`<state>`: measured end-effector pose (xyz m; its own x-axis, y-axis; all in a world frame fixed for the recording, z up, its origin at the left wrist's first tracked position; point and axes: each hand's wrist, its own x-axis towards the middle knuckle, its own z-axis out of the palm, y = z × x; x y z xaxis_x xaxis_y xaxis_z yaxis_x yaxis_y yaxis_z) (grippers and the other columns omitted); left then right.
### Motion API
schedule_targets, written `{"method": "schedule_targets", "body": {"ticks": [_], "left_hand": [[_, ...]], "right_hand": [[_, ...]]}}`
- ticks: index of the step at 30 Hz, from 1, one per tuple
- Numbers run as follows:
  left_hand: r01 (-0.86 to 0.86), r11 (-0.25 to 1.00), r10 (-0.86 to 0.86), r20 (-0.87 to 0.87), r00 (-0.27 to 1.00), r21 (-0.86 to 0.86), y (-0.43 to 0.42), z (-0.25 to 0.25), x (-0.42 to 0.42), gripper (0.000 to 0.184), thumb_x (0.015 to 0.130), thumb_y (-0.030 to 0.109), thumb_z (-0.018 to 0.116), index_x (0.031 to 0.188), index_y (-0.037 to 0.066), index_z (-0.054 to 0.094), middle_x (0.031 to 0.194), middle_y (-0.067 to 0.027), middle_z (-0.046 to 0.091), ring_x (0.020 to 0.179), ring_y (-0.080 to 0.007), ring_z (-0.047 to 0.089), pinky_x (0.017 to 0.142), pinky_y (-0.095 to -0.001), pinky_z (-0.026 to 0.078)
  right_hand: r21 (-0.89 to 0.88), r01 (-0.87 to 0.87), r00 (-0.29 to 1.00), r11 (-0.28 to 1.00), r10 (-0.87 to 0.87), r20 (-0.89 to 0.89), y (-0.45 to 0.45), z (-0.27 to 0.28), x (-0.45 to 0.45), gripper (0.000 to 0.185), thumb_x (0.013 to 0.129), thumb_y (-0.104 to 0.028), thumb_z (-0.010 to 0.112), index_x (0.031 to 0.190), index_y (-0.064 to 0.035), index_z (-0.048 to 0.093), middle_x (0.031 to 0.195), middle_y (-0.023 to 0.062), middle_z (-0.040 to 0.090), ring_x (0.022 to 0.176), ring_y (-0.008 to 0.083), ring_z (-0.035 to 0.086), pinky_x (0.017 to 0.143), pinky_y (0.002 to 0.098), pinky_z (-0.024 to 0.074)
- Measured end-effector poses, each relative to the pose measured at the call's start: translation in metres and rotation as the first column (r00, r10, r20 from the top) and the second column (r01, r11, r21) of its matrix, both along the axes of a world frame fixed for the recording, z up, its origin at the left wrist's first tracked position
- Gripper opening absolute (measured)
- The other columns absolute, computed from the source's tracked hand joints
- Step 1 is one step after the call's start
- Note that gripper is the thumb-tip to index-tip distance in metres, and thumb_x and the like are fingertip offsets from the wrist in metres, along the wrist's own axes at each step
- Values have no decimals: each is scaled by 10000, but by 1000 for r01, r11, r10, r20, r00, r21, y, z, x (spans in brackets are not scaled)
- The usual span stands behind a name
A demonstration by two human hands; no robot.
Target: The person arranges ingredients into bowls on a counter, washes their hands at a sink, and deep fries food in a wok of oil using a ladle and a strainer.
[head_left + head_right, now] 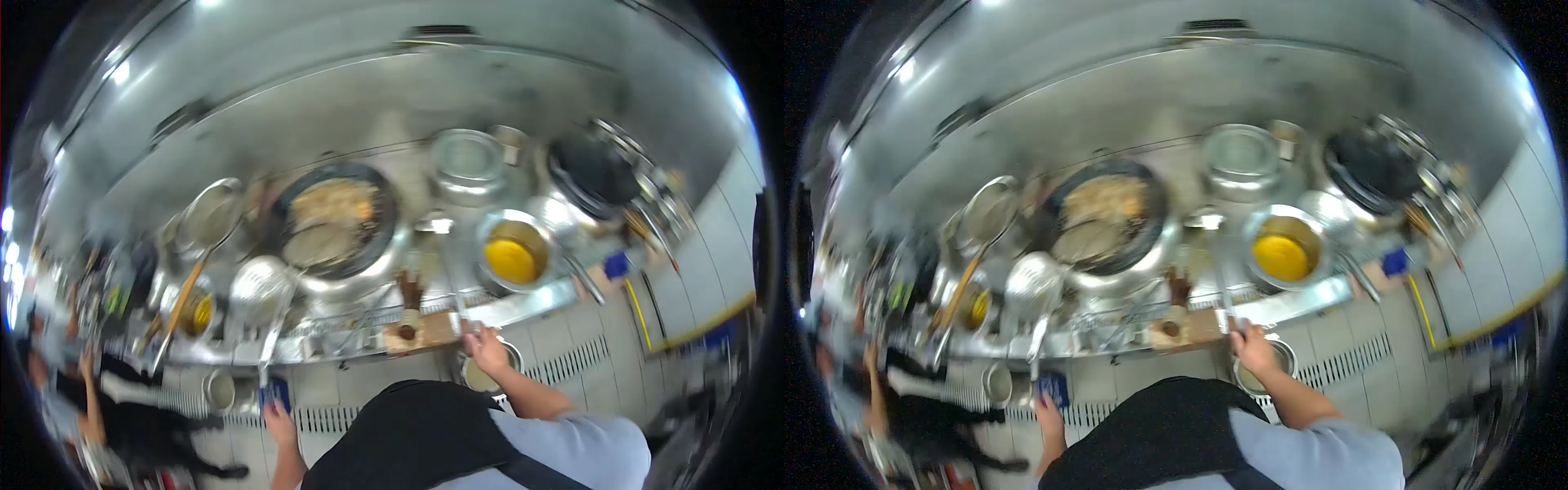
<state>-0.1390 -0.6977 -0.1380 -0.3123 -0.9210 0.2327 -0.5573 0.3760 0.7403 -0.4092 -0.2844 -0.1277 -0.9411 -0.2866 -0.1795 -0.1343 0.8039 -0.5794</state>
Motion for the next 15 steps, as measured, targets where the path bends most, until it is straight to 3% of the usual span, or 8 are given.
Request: {"method": "schedule_targets", "body": {"ticks": [2, 5, 9, 13, 15], "left_hand": [[157, 974, -194, 248, 949, 163, 16, -30, -12, 405, 920, 277, 541, 1206, -9, 518, 1096, -185, 575, 930, -264, 590, 840, -355, 468], [257, 879, -438, 462, 771, 402, 36, -59, -13, 393, 904, 290, 550, 1167, -1, 542, 1074, -188, 590, 926, -280, 598, 836, -365, 473], [280, 802, -569, 531, 628, 528, 51, -69, 11, 379, 882, 307, 564, 1116, 8, 573, 1043, -192, 610, 920, -300, 608, 831, -378, 480], [298, 795, -589, 551, 592, 529, 60, -63, 44, 369, 861, 325, 577, 1064, 18, 605, 1013, -195, 630, 914, -321, 617, 827, -391, 487], [301, 806, -574, 548, 609, 510, 64, -60, 60, 365, 850, 334, 583, 1039, 23, 620, 998, -197, 640, 911, -331, 622, 824, -398, 490]], "right_hand": [[-2, 65, 997, 998, -65, 52, 18, -3, 8, 598, 929, -473, 433, 1345, -45, 406, 1298, 266, 450, 1112, 433, 523, 909, 471, 458], [-67, -23, 1000, 997, 24, 5, 34, -4, 11, 563, 931, -450, 447, 1319, -42, 435, 1304, 254, 454, 1102, 423, 532, 913, 456, 456], [-87, -36, 998, 996, 32, -46, 52, -24, 17, 445, 931, -391, 476, 1161, -21, 567, 1148, 235, 574, 1036, 397, 570, 886, 446, 459], [-129, -149, 989, 980, 149, -11, 63, -44, 22, 346, 926, -321, 505, 921, -5, 647, 933, 228, 634, 891, 415, 594, 794, 471, 466], [-128, -239, 970, 962, 243, 12, 67, -51, 23, 350, 927, -312, 504, 882, 8, 639, 879, 244, 623, 836, 435, 589, 747, 483, 462]]}}
